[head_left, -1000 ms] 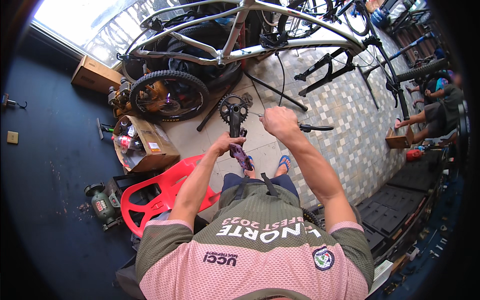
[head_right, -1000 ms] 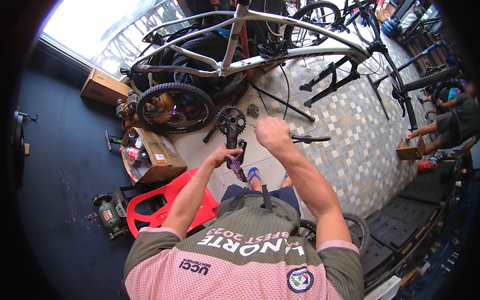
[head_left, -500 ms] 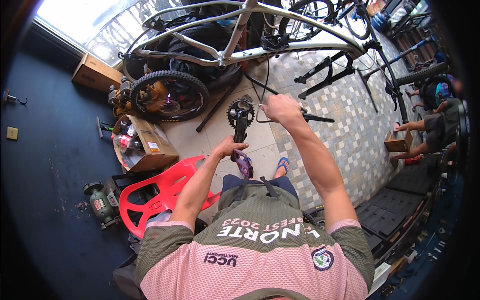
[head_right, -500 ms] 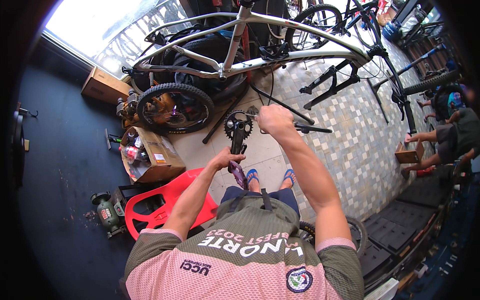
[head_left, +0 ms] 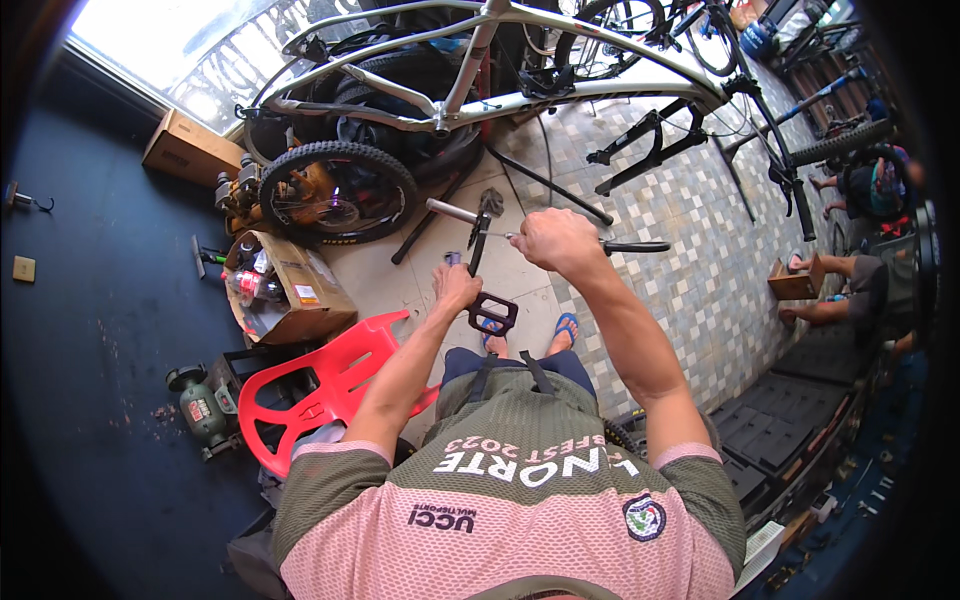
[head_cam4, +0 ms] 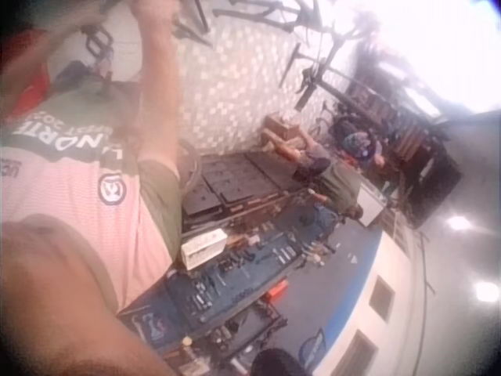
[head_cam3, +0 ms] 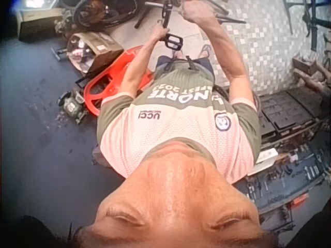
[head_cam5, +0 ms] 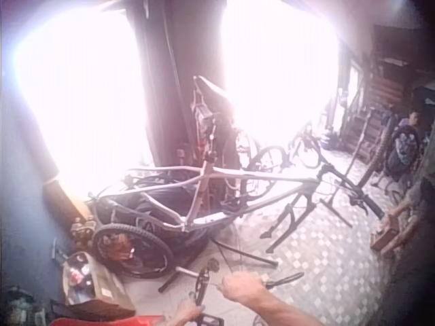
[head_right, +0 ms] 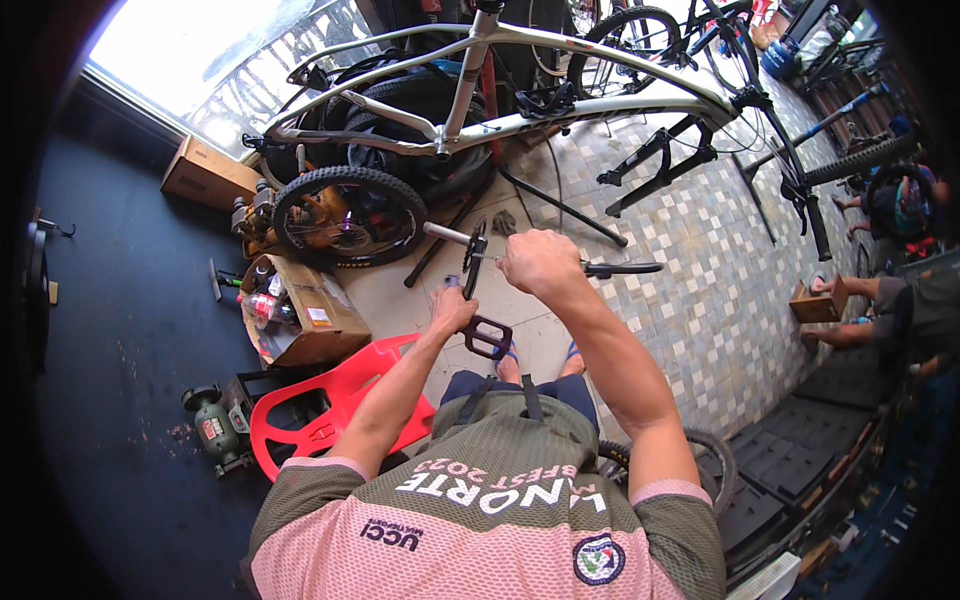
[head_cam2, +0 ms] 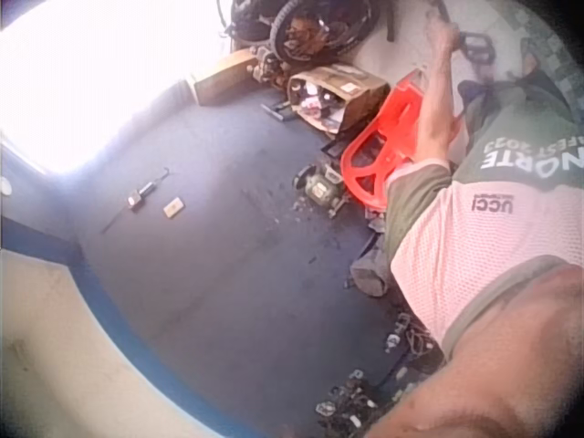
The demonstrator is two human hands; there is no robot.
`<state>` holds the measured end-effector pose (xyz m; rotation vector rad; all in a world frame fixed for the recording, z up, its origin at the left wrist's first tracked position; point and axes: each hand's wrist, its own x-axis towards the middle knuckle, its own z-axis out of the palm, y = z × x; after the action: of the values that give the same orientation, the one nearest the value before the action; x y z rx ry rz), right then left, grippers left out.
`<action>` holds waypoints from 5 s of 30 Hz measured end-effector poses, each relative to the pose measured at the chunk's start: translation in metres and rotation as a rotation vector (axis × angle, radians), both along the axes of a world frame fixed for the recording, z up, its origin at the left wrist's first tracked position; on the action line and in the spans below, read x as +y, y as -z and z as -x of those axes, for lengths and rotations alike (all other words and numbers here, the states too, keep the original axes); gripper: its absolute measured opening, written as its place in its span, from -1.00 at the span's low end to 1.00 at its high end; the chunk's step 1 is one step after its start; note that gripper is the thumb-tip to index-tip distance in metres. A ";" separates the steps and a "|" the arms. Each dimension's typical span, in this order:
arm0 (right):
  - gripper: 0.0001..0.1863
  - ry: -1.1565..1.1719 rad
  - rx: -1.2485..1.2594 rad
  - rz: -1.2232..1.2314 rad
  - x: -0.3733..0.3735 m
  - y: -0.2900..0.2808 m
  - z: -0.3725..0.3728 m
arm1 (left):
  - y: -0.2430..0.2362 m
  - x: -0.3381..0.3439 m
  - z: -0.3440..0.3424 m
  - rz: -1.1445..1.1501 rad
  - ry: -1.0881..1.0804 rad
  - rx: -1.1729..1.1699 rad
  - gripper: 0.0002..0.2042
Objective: The person assembles a bicycle crankset by attaching a pedal to the crank arm and tightening it with a wrench. They then apply grease to the crank arm and install it onto the bicycle frame, securing it in place.
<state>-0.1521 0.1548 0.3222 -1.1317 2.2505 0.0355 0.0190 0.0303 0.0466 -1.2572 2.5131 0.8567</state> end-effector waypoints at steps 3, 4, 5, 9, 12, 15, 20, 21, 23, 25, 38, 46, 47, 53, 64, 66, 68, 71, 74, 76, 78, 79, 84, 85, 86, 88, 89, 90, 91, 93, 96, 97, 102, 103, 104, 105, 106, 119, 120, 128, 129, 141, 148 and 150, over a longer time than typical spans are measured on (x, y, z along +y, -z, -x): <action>-0.54 0.013 0.034 -0.032 0.012 -0.004 0.002 | -0.034 0.016 -0.004 0.206 -0.119 0.031 -0.66; -0.56 0.025 0.113 -0.056 0.010 0.006 0.005 | -0.034 0.013 -0.009 0.254 -0.118 0.035 -0.67; -0.58 0.037 0.193 -0.080 0.010 0.014 0.007 | -0.034 0.010 -0.013 0.302 -0.116 0.039 -0.68; -0.60 -0.014 0.078 -0.086 0.006 0.029 -0.001 | -0.028 -0.001 -0.030 0.405 -0.084 0.009 -0.71; -0.57 -0.017 0.129 -0.055 0.000 0.059 0.002 | -0.023 0.001 -0.030 0.400 -0.108 0.012 -0.72; -0.58 -0.013 0.037 -0.022 0.007 0.075 -0.015 | -0.021 0.002 -0.030 0.381 -0.147 0.024 -0.73; -0.58 -0.004 0.068 -0.025 0.011 0.076 -0.019 | -0.023 0.003 -0.030 0.289 -0.185 0.027 -0.70; -0.58 -0.013 0.048 -0.025 0.012 0.073 -0.020 | -0.022 0.003 -0.030 0.268 -0.196 0.031 -0.68; -0.57 0.000 0.057 -0.003 0.013 0.078 -0.024 | -0.019 0.005 -0.030 0.236 -0.211 0.033 -0.66; -0.56 0.010 0.047 0.026 0.009 0.079 -0.030 | -0.020 0.008 -0.029 0.218 -0.216 0.026 -0.66; -0.72 -0.040 0.106 0.114 -0.020 0.085 -0.035 | -0.029 0.022 -0.017 0.231 -0.163 0.044 -0.75; -0.52 0.173 0.152 -0.087 0.022 0.076 0.012 | -0.019 0.014 -0.037 0.286 -0.139 0.121 -0.75; -0.53 0.155 0.120 -0.079 0.023 0.077 0.023 | -0.020 0.013 -0.040 0.300 -0.116 0.138 -0.77; -0.48 0.034 -0.093 -0.130 -0.003 0.070 0.075 | -0.022 0.006 -0.055 0.425 0.083 0.218 -0.77; -0.56 0.073 0.116 -0.165 0.006 0.060 0.055 | -0.021 0.003 -0.053 0.402 -0.028 0.209 -0.78; -0.49 0.088 0.071 -0.182 0.011 0.049 0.049 | -0.019 0.000 -0.053 0.399 -0.042 0.198 -0.79; -0.45 0.092 0.044 -0.190 0.016 0.048 0.043 | -0.019 -0.001 -0.051 0.396 -0.042 0.185 -0.79; -0.46 0.071 0.032 -0.192 0.022 0.051 0.031 | -0.021 -0.002 -0.046 0.386 -0.060 0.178 -0.81; -0.47 -0.043 -0.104 -0.130 0.025 0.054 0.017 | -0.020 -0.003 -0.042 0.397 -0.048 0.183 -0.81; -0.50 -0.025 -0.112 -0.109 0.024 0.050 0.017 | -0.017 -0.004 -0.041 0.398 -0.057 0.183 -0.81; -0.51 0.133 0.044 -0.087 0.031 0.036 0.013 | -0.017 -0.006 -0.040 0.394 -0.062 0.173 -0.81; -0.52 0.132 0.053 -0.066 0.031 0.025 0.012 | -0.018 -0.006 -0.039 0.391 -0.060 0.163 -0.81; -0.56 0.145 0.202 0.005 0.022 -0.021 0.015 | -0.018 -0.009 -0.039 0.401 -0.055 0.132 -0.81; -0.60 0.112 0.216 0.015 0.016 -0.031 0.016 | -0.017 -0.010 -0.039 0.397 -0.051 0.129 -0.81; -0.58 0.067 0.210 0.014 0.011 -0.033 0.016 | -0.016 -0.011 -0.040 0.394 -0.047 0.126 -0.81; -0.53 -0.026 0.209 0.013 0.000 -0.038 0.018 | -0.016 -0.010 -0.039 0.398 -0.042 0.135 -0.81; -0.54 -0.027 0.214 0.001 -0.005 -0.031 0.020 | -0.016 -0.010 -0.038 0.400 -0.041 0.139 -0.81; -0.54 -0.029 0.225 -0.005 -0.008 -0.027 0.020 | -0.015 -0.011 -0.037 0.390 -0.042 0.127 -0.78; -0.55 -0.033 0.235 -0.009 -0.012 -0.024 0.021 | -0.014 -0.012 -0.037 0.380 -0.044 0.115 -0.76; -0.55 -0.041 0.233 -0.019 -0.016 -0.024 0.020 | -0.014 -0.013 -0.037 0.381 -0.047 0.120 -0.76; -0.55 -0.057 0.206 -0.044 -0.018 -0.029 0.017 | -0.014 -0.011 -0.037 0.399 -0.059 0.149 -0.81; -0.54 -0.064 0.204 -0.057 -0.018 -0.024 0.015 | -0.013 -0.012 -0.037 0.394 -0.070 0.142 -0.81; -0.54 -0.085 0.145 -0.072 -0.010 0.012 0.002 | -0.014 -0.011 -0.035 0.373 -0.088 0.120 -0.79; -0.56 -0.077 0.140 -0.076 -0.010 0.027 -0.001 | -0.014 -0.011 -0.034 0.371 -0.087 0.119 -0.78; -0.58 -0.069 0.134 -0.081 -0.006 0.040 -0.004 | -0.013 -0.010 -0.033 0.368 -0.086 0.119 -0.78; -0.58 -0.074 0.083 -0.054 -0.002 0.030 -0.014 | -0.013 -0.010 -0.033 0.364 -0.087 0.117 -0.78; -0.59 -0.070 0.091 -0.043 -0.002 0.039 -0.014 | -0.012 -0.010 -0.033 0.360 -0.087 0.115 -0.78; -0.60 -0.093 0.009 0.036 -0.020 0.080 -0.027 | -0.022 0.005 -0.023 0.329 -0.053 0.134 -0.78; -0.59 -0.082 -0.002 0.027 -0.017 0.079 -0.029 | -0.021 0.005 -0.022 0.327 -0.068 0.136 -0.78; -0.55 -0.068 -0.068 -0.025 -0.006 0.068 -0.041 | -0.021 -0.001 -0.023 0.286 -0.130 0.114 -0.70; -0.55 -0.021 0.001 0.008 -0.006 0.072 -0.039 | -0.023 -0.001 -0.023 0.284 -0.134 0.109 -0.70; -0.60 0.006 0.125 0.106 -0.007 0.085 -0.029 | -0.022 0.004 -0.028 0.217 -0.171 0.125 -0.70; -0.52 -0.085 -0.003 -0.067 0.002 0.068 -0.044 | 0.002 0.002 -0.038 0.122 -0.209 0.247 -0.54; -0.51 -0.135 -0.084 -0.055 0.005 0.061 -0.046 | 0.004 0.003 -0.036 0.111 -0.223 0.271 -0.52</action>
<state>-0.1060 0.1598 0.2616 -1.2317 2.0847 0.1023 0.0553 0.0334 0.0427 -1.5777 2.6952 1.0107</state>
